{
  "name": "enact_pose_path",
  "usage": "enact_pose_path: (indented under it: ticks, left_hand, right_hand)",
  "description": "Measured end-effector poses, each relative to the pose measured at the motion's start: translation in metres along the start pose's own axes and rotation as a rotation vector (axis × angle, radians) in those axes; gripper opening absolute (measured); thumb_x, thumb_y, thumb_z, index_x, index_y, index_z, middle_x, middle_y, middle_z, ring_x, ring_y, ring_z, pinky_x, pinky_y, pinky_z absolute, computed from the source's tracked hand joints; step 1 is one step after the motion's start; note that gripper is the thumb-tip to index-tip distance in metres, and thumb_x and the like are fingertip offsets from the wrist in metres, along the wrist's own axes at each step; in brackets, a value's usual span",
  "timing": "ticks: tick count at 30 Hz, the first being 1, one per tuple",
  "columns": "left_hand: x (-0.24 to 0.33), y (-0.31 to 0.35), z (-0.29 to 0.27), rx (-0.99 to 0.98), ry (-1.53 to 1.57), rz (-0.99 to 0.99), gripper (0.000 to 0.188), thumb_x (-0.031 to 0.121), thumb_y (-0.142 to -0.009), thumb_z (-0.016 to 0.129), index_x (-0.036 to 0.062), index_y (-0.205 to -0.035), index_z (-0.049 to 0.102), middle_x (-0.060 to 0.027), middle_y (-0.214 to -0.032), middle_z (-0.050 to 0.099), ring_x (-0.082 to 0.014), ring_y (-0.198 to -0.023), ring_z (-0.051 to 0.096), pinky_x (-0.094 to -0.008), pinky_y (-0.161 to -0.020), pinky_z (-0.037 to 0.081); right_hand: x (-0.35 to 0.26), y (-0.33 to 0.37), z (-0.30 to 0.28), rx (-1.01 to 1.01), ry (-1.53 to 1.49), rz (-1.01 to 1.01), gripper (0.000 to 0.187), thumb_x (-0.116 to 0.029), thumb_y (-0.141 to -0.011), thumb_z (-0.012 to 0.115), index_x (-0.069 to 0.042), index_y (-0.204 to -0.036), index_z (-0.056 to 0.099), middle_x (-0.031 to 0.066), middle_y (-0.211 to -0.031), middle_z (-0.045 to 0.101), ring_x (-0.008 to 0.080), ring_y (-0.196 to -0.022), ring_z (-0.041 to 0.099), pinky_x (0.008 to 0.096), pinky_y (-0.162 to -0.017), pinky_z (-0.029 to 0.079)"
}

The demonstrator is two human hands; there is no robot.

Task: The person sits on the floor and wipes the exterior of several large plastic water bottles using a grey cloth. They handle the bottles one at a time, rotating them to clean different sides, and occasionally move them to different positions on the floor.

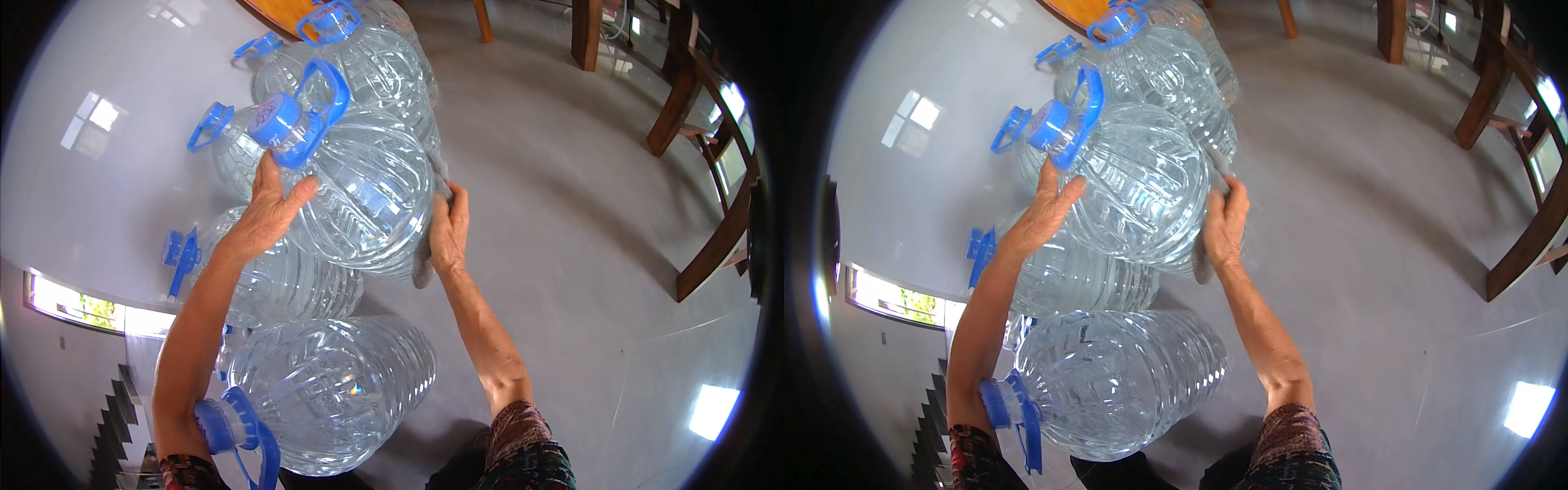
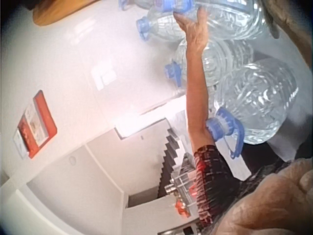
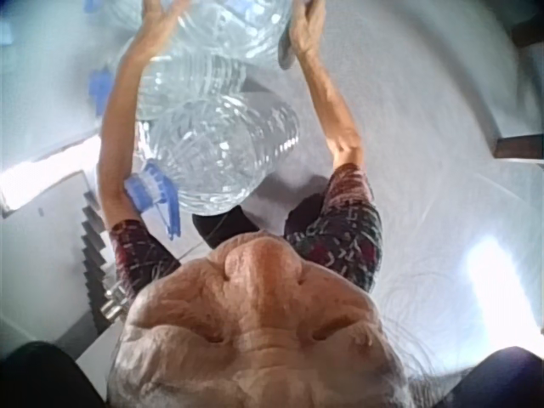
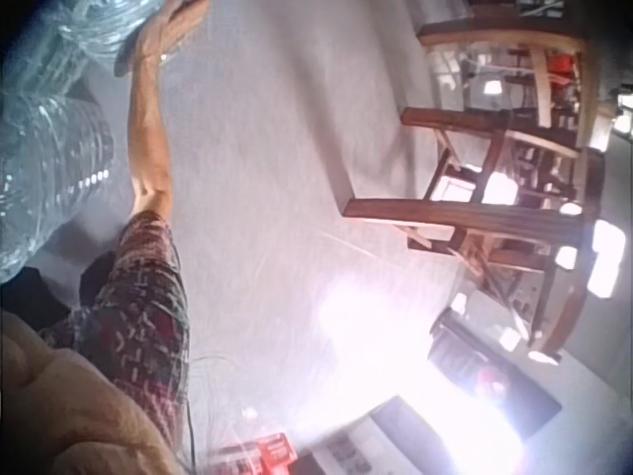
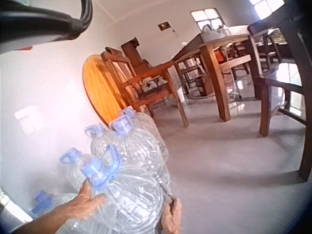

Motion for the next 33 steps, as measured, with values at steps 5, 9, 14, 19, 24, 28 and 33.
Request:
enact_pose_path:
  ticks: [5, 9, 14, 19, 24, 28, 33]
  left_hand:
    - [-0.001, 0.002, -0.005, -0.002, 0.014, 0.002, 0.106, 0.067, -0.081, 0.050, 0.0022, -0.147, -0.004, -0.0235, -0.152, 0.003, -0.0371, -0.141, 0.000, -0.0497, -0.114, 0.008]
    - [0.000, 0.003, -0.004, -0.005, -0.009, 0.045, 0.106, 0.067, -0.082, 0.050, 0.0024, -0.147, -0.003, -0.0234, -0.152, 0.003, -0.0369, -0.142, -0.001, -0.0498, -0.114, 0.008]
    - [0.016, -0.006, 0.007, 0.006, 0.041, 0.074, 0.106, 0.067, -0.082, 0.049, 0.0023, -0.147, -0.002, -0.0234, -0.151, 0.004, -0.0367, -0.141, 0.001, -0.0492, -0.114, 0.007]
    - [0.003, -0.002, -0.007, 0.011, -0.024, 0.056, 0.105, 0.068, -0.081, 0.050, 0.0026, -0.147, 0.001, -0.0232, -0.151, 0.005, -0.0363, -0.141, 0.002, -0.0479, -0.114, 0.009]
    - [0.005, -0.015, 0.016, 0.037, 0.077, 0.058, 0.107, 0.067, -0.079, 0.054, 0.0021, -0.147, 0.003, -0.0233, -0.151, 0.007, -0.0369, -0.141, 0.005, -0.0474, -0.114, 0.010]
    - [0.003, -0.004, -0.006, 0.039, -0.004, 0.067, 0.107, 0.067, -0.078, 0.055, 0.0017, -0.147, 0.004, -0.0243, -0.150, 0.009, -0.0386, -0.140, 0.008, -0.0485, -0.113, 0.013]
    - [0.012, -0.001, -0.004, 0.011, 0.029, 0.030, 0.112, 0.068, -0.073, 0.059, 0.0010, -0.146, 0.006, -0.0256, -0.149, 0.012, -0.0403, -0.140, 0.008, -0.0487, -0.113, 0.015]
  right_hand:
    - [-0.129, 0.016, 0.024, -0.142, 0.052, -0.716, 0.025, -0.013, -0.090, 0.052, -0.004, -0.113, 0.053, 0.0155, -0.119, 0.050, 0.0313, -0.114, 0.043, 0.0414, -0.100, 0.032]
    - [-0.087, -0.038, 0.021, -0.161, 0.114, -0.399, 0.031, -0.025, -0.094, 0.041, -0.007, -0.116, 0.056, 0.0135, -0.118, 0.055, 0.0313, -0.113, 0.046, 0.0416, -0.099, 0.033]
    - [0.120, -0.067, -0.031, -0.015, 0.638, 0.000, 0.049, -0.046, -0.096, 0.028, -0.017, -0.126, 0.053, 0.0142, -0.124, 0.054, 0.0354, -0.120, 0.042, 0.0481, -0.101, 0.031]
    - [0.164, 0.047, -0.012, 0.187, 0.419, 0.714, 0.061, -0.058, -0.092, 0.027, -0.016, -0.133, 0.045, 0.0205, -0.130, 0.047, 0.0380, -0.117, 0.045, 0.0495, -0.099, 0.034]
    - [0.181, 0.064, -0.013, 0.269, -0.203, 0.769, 0.057, -0.050, -0.093, 0.034, -0.007, -0.127, 0.045, 0.0198, -0.117, 0.051, 0.0327, -0.108, 0.050, 0.0429, -0.091, 0.041]
    - [0.063, 0.089, 0.020, -0.095, -0.264, 0.597, 0.045, -0.036, -0.094, 0.046, -0.006, -0.128, 0.045, 0.0138, -0.114, 0.052, 0.0249, -0.105, 0.051, 0.0370, -0.085, 0.044]
    - [-0.100, 0.050, 0.012, -0.029, 0.253, -0.401, 0.042, -0.018, -0.090, 0.052, -0.004, -0.129, 0.047, 0.0238, -0.118, 0.048, 0.0365, -0.106, 0.046, 0.0435, -0.094, 0.037]
Point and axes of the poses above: each hand's wrist, its own y-axis away from the middle knuckle, its own z-axis out of the palm, x = y × z, the point moved 6 cm from there along -y, towards the middle knuckle
